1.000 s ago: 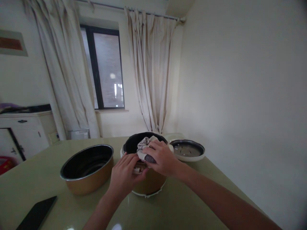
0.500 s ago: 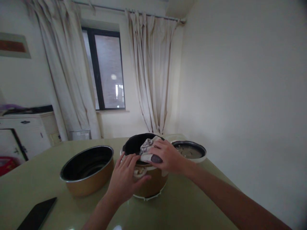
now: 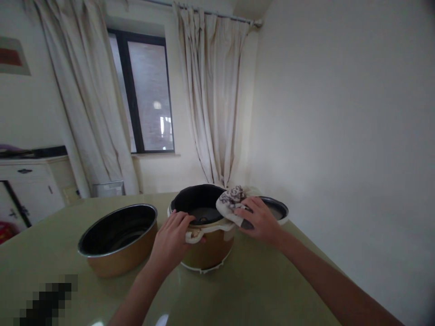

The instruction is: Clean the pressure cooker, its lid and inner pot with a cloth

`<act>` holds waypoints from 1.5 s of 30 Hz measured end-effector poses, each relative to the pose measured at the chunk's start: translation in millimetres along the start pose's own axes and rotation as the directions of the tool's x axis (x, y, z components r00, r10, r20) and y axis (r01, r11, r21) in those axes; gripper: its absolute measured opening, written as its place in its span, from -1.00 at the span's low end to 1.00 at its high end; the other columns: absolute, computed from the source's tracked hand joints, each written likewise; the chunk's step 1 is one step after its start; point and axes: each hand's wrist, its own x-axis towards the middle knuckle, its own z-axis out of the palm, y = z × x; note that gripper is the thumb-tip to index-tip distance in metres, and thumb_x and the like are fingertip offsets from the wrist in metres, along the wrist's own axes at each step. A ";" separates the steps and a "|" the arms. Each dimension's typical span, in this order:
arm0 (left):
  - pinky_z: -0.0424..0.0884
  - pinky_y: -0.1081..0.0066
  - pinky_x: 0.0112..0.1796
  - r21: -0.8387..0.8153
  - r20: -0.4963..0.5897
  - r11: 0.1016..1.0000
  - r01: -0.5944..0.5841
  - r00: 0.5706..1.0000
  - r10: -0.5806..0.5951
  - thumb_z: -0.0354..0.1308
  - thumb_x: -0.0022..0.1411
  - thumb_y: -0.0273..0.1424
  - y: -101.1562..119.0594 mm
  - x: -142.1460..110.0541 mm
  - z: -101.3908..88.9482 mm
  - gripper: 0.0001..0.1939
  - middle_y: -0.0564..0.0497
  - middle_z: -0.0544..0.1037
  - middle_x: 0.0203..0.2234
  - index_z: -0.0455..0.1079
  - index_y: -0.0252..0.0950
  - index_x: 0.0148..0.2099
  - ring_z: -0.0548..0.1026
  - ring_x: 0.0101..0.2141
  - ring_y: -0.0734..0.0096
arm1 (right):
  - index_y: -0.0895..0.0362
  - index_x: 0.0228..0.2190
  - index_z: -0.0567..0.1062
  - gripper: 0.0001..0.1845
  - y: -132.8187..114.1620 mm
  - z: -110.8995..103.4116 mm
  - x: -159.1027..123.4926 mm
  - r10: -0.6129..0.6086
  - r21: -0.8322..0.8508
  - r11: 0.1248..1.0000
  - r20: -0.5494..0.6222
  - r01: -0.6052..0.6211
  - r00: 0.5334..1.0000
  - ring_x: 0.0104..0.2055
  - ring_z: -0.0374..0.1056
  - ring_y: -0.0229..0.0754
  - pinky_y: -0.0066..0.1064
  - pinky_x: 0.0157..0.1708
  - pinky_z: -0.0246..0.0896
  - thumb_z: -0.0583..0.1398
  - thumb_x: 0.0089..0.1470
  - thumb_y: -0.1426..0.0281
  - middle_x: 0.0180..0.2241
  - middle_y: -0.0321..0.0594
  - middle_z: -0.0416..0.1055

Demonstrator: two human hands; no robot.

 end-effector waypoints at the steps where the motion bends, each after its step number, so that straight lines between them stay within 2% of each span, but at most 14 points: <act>1: 0.38 -0.03 0.29 0.003 0.005 1.000 0.010 1.000 -0.010 0.31 0.31 -0.26 -1.3 1.8 1.6 -0.70 -0.12 0.63 -0.02 0.48 -0.13 0.07 0.59 0.06 -0.04 | 0.07 0.00 0.57 -0.65 0.8 2.1 -4.2 0.063 0.013 0.998 -0.017 -0.063 0.998 0.02 0.32 0.12 0.00 0.05 0.28 0.35 0.18 0.30 -0.04 0.00 0.43; 5: 0.39 -0.04 0.29 -0.012 0.022 0.999 0.045 0.999 -0.045 0.31 0.29 -0.29 -3.9 5.1 7.1 -0.68 -0.16 0.60 0.08 0.48 -0.14 0.08 0.56 0.14 -0.06 | 0.09 0.00 0.55 -0.64 -31.4 15.7 -3.2 0.211 0.022 0.977 -0.120 -0.210 0.970 0.03 0.31 0.15 0.02 0.06 0.31 0.34 0.16 0.34 -0.05 0.01 0.43; 12: 0.29 0.02 0.37 -0.002 0.161 0.995 0.102 0.982 -0.100 0.19 0.29 -0.55 2.0 10.2 -5.2 -0.53 -0.13 0.58 0.16 0.45 -0.16 0.21 0.52 0.21 0.06 | -0.06 -0.05 0.58 -0.80 -120.3 48.7 24.3 -0.063 -0.066 0.997 -0.254 0.047 0.965 -0.01 0.33 0.02 0.09 0.14 0.16 0.26 0.29 0.36 -0.14 -0.12 0.50; 16: 0.42 0.12 0.28 0.100 0.271 0.983 0.151 0.947 -0.173 0.26 0.30 -0.50 8.3 18.4 -16.5 -0.63 -0.07 0.60 0.09 0.47 -0.14 0.13 0.51 0.23 0.08 | -0.08 -0.11 0.60 -0.81 -111.3 49.3 4.9 -0.069 -0.125 0.992 -0.354 0.026 0.933 0.05 0.33 -0.01 0.06 0.22 0.13 0.28 0.27 0.42 -0.13 -0.15 0.49; 19: 0.54 0.11 0.14 0.121 0.264 0.981 0.150 0.948 -0.177 0.33 0.32 -0.30 9.0 19.3 -16.3 -0.69 -0.08 0.61 0.07 0.48 -0.14 0.09 0.50 0.23 -0.01 | -0.04 -0.07 0.59 -0.80 -84.1 45.1 -26.8 0.073 -0.073 0.992 -0.354 -0.105 0.932 0.03 0.35 0.04 -0.02 0.12 0.25 0.28 0.25 0.34 -0.09 -0.09 0.47; 21: 0.56 0.10 0.11 0.114 0.225 0.984 0.139 0.961 -0.162 0.32 0.35 -0.19 7.5 17.5 -13.8 -0.69 -0.10 0.61 0.09 0.50 -0.15 0.07 0.51 0.23 -0.04 | 0.02 -0.06 0.57 -0.76 -64.7 46.3 -45.0 0.307 0.062 0.949 -0.421 -0.311 0.854 -0.01 0.38 0.06 -0.06 0.03 0.33 0.28 0.26 0.24 -0.10 -0.05 0.46; 22: 0.55 0.09 0.13 0.112 0.209 0.985 0.128 0.966 -0.149 0.32 0.35 -0.15 6.9 16.7 -12.7 -0.68 -0.12 0.62 0.10 0.51 -0.16 0.07 0.52 0.21 -0.04 | 0.06 -0.07 0.55 -0.72 -56.9 48.9 -51.0 0.464 0.165 0.882 -0.461 -0.441 0.756 -0.03 0.39 0.07 -0.05 0.01 0.35 0.27 0.26 0.19 -0.11 -0.03 0.47; 25: 0.46 0.00 0.23 0.113 0.172 0.992 0.051 0.983 -0.070 0.38 0.30 -0.09 10.4 17.5 -11.8 -0.52 -0.16 0.61 0.16 0.50 -0.19 0.17 0.56 0.18 -0.06 | 0.11 -0.05 0.51 -0.54 -51.2 64.7 -54.2 0.862 0.533 0.500 -0.381 -0.682 0.334 -0.02 0.44 0.12 0.01 0.06 0.36 0.26 0.23 0.02 -0.09 0.00 0.52; 27: 0.34 -0.10 0.32 0.101 0.142 0.994 -0.044 0.989 0.030 0.40 0.28 -0.06 18.4 22.5 -11.7 -0.38 -0.19 0.61 0.19 0.46 -0.21 0.28 0.56 0.18 -0.08 | 0.13 0.00 0.50 -0.39 -68.0 81.0 -47.6 0.968 0.705 0.252 -0.174 -0.663 0.182 0.03 0.47 0.16 0.03 0.10 0.37 0.25 0.18 -0.09 -0.04 0.03 0.55; 32: 0.39 -0.05 0.26 0.042 0.106 0.976 -0.212 0.973 0.206 0.32 0.37 -0.12 43.2 42.1 -2.5 -0.57 -0.15 0.66 0.07 0.51 -0.22 0.17 0.60 0.08 0.02 | 0.05 0.22 0.40 -0.26 -160.0 123.6 -40.5 0.997 0.824 -0.035 0.066 -0.565 0.035 0.33 0.33 0.21 0.11 0.32 0.22 0.23 0.20 -0.14 0.25 0.04 0.44; 36: 0.57 0.08 -0.05 0.045 0.143 0.986 -0.160 0.978 0.153 0.26 0.45 -0.22 45.8 46.9 7.2 -0.74 -0.10 0.67 -0.06 0.52 -0.23 0.07 0.62 -0.05 0.07 | -0.02 0.15 0.48 -0.36 -206.6 135.6 -47.8 0.988 0.834 -0.031 0.110 -0.551 0.112 0.35 0.31 0.22 0.12 0.38 0.16 0.30 0.19 -0.11 0.24 -0.03 0.46; 38: 0.58 0.10 -0.09 0.033 0.144 0.988 -0.152 0.979 0.146 0.28 0.43 -0.24 42.4 45.2 8.2 -0.73 -0.09 0.67 -0.10 0.52 -0.24 0.08 0.62 -0.07 0.08 | -0.03 0.15 0.48 -0.38 -202.0 133.3 -46.2 0.990 0.842 -0.045 0.111 -0.538 0.091 0.34 0.34 0.20 0.09 0.34 0.22 0.30 0.20 -0.08 0.24 -0.06 0.47; 42: 0.58 0.14 -0.10 -0.011 0.127 0.985 -0.170 0.977 0.170 0.32 0.40 -0.29 34.1 41.8 4.9 -0.74 -0.09 0.68 -0.10 0.53 -0.25 0.08 0.63 -0.08 0.11 | 0.02 0.23 0.47 -0.33 -146.3 123.6 -33.7 0.996 0.867 -0.090 0.076 -0.490 -0.049 0.29 0.40 0.15 0.01 0.25 0.33 0.27 0.21 -0.04 0.25 -0.02 0.47; 45: 0.58 0.15 -0.11 -0.051 0.121 0.980 -0.191 0.973 0.196 0.36 0.37 -0.29 27.3 41.3 1.6 -0.70 -0.07 0.70 -0.11 0.53 -0.25 0.09 0.64 -0.09 0.12 | 0.08 0.15 0.57 -0.34 -89.9 115.5 -23.2 0.995 0.881 -0.063 0.091 -0.469 0.038 0.28 0.40 0.15 -0.04 0.27 0.29 0.31 0.12 0.01 0.20 0.00 0.52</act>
